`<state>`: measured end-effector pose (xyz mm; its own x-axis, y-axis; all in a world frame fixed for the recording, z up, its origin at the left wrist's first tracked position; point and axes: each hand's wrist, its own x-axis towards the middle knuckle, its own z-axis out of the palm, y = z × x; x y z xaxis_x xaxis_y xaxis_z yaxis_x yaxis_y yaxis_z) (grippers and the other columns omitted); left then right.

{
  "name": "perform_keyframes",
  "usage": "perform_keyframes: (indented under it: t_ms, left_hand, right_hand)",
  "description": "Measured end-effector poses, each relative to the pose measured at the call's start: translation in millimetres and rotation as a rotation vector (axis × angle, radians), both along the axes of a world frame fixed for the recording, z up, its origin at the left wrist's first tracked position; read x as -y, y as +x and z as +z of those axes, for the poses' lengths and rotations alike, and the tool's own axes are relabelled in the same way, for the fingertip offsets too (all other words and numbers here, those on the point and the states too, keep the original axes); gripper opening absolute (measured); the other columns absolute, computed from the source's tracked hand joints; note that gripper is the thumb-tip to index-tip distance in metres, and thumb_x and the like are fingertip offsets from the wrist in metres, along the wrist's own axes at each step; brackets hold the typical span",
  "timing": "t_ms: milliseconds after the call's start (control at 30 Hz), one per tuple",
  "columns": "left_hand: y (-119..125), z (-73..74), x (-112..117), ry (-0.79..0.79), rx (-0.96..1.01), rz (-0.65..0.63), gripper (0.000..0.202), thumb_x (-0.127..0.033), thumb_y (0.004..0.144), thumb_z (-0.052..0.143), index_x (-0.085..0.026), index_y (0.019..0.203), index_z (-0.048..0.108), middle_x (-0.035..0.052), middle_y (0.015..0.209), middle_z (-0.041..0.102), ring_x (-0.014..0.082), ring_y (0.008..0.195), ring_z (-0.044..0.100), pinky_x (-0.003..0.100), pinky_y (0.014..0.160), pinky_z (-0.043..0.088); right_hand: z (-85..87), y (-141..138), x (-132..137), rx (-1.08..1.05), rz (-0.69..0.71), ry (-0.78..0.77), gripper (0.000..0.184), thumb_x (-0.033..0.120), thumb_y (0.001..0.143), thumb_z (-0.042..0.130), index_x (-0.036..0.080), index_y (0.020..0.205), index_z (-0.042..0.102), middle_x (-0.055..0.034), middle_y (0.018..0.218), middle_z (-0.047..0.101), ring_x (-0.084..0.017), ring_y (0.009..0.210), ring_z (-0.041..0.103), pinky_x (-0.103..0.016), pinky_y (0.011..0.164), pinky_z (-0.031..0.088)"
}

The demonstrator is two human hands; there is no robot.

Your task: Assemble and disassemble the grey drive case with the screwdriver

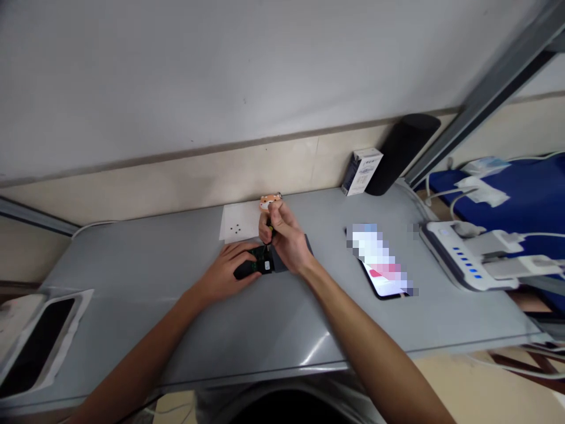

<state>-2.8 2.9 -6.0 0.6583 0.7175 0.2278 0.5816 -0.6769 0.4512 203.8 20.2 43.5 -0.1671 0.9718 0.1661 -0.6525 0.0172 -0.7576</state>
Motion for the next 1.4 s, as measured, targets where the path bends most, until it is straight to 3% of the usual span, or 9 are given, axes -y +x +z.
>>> perform_keyframes:
  t_ms: [167,400,567,767,967,1100,1167,1267,1400]
  left_hand:
    - [-0.3,0.9,0.9,0.027,0.001,-0.004,0.010,-0.032,0.099,0.070,-0.023,0.103,0.068,0.0089,0.134,0.071,0.0268,0.129,0.064,0.047,0.112,0.049]
    - [0.5,-1.3,1.0,0.019,0.004,0.008,0.011,-0.034,0.099,0.071,-0.024,0.102,0.068,0.0085,0.136,0.071,0.0274,0.129,0.063,0.047,0.112,0.049]
    - [-0.3,-4.0,-1.0,0.029,0.015,-0.004,0.014,-0.036,0.098,0.071,-0.023,0.102,0.068,0.0092,0.135,0.071,0.0278,0.127,0.064,0.047,0.110,0.050]
    - [1.7,-2.5,-2.0,0.010,0.004,-0.010,0.019,-0.033,0.099,0.070,-0.025,0.116,0.070,0.0084,0.137,0.070,0.0277,0.130,0.063,0.048,0.111,0.048]
    - [3.5,0.4,0.9,0.006,-0.012,-0.004,0.015,-0.033,0.099,0.070,-0.024,0.111,0.071,0.0082,0.137,0.070,0.0272,0.130,0.063,0.047,0.111,0.048]
    - [4.3,0.1,1.9,0.009,-0.010,0.011,0.014,-0.033,0.098,0.072,-0.023,0.108,0.069,0.0088,0.135,0.071,0.0275,0.128,0.065,0.048,0.111,0.049]
    - [4.8,0.1,2.1,-0.008,-0.016,0.022,0.016,-0.034,0.097,0.073,-0.023,0.108,0.068,0.0086,0.135,0.071,0.0276,0.128,0.065,0.048,0.112,0.048]
    - [5.5,0.7,2.1,-0.040,-0.020,0.029,0.018,-0.033,0.096,0.074,-0.023,0.110,0.066,0.0079,0.134,0.072,0.0280,0.129,0.064,0.048,0.112,0.048]
    - [5.5,1.8,2.0,-0.064,-0.023,0.033,0.022,-0.034,0.096,0.073,-0.024,0.114,0.066,0.0076,0.134,0.072,0.0279,0.128,0.065,0.048,0.113,0.048]
  right_hand:
    - [1.4,6.3,-4.8,0.065,0.010,0.008,0.041,0.061,0.087,0.077,0.026,0.087,0.056,0.0004,0.080,0.057,-0.017,0.072,0.053,-0.033,0.070,0.046]
    - [2.9,-5.6,1.5,0.078,-0.014,0.030,0.047,0.071,0.094,0.063,0.025,0.085,0.058,0.0028,0.068,0.046,-0.015,0.063,0.044,-0.032,0.065,0.042]
    - [-0.7,-6.3,2.9,0.032,-0.035,0.069,0.042,0.060,0.088,0.077,0.027,0.084,0.051,0.0067,0.060,0.043,-0.014,0.056,0.039,-0.030,0.058,0.036]
    - [0.9,3.5,-4.2,0.070,-0.053,0.060,0.041,0.061,0.088,0.076,0.024,0.081,0.062,-0.0015,0.078,0.059,-0.017,0.073,0.055,-0.034,0.071,0.045]
    - [0.0,-1.0,-0.2,0.019,-0.050,0.023,0.041,0.067,0.094,0.064,0.027,0.089,0.061,0.0030,0.067,0.043,-0.016,0.060,0.042,-0.032,0.061,0.041]
    - [-4.8,-4.1,2.6,0.021,-0.089,0.043,0.041,0.062,0.086,0.077,0.028,0.087,0.054,0.0052,0.063,0.042,-0.015,0.057,0.038,-0.031,0.058,0.038]
    - [-7.2,-3.0,0.9,0.041,-0.104,0.051,0.043,0.059,0.084,0.081,0.028,0.084,0.051,0.0046,0.065,0.047,-0.015,0.060,0.044,-0.030,0.060,0.040]
    - [-8.5,-1.5,-2.7,0.080,-0.104,0.048,0.041,0.063,0.088,0.074,0.027,0.086,0.056,0.0005,0.076,0.058,-0.017,0.071,0.056,-0.032,0.067,0.048]
    - [-5.4,-2.8,-2.9,0.073,-0.071,-0.016,0.044,0.070,0.095,0.060,0.027,0.087,0.059,0.0005,0.075,0.050,-0.016,0.065,0.049,-0.032,0.061,0.048]
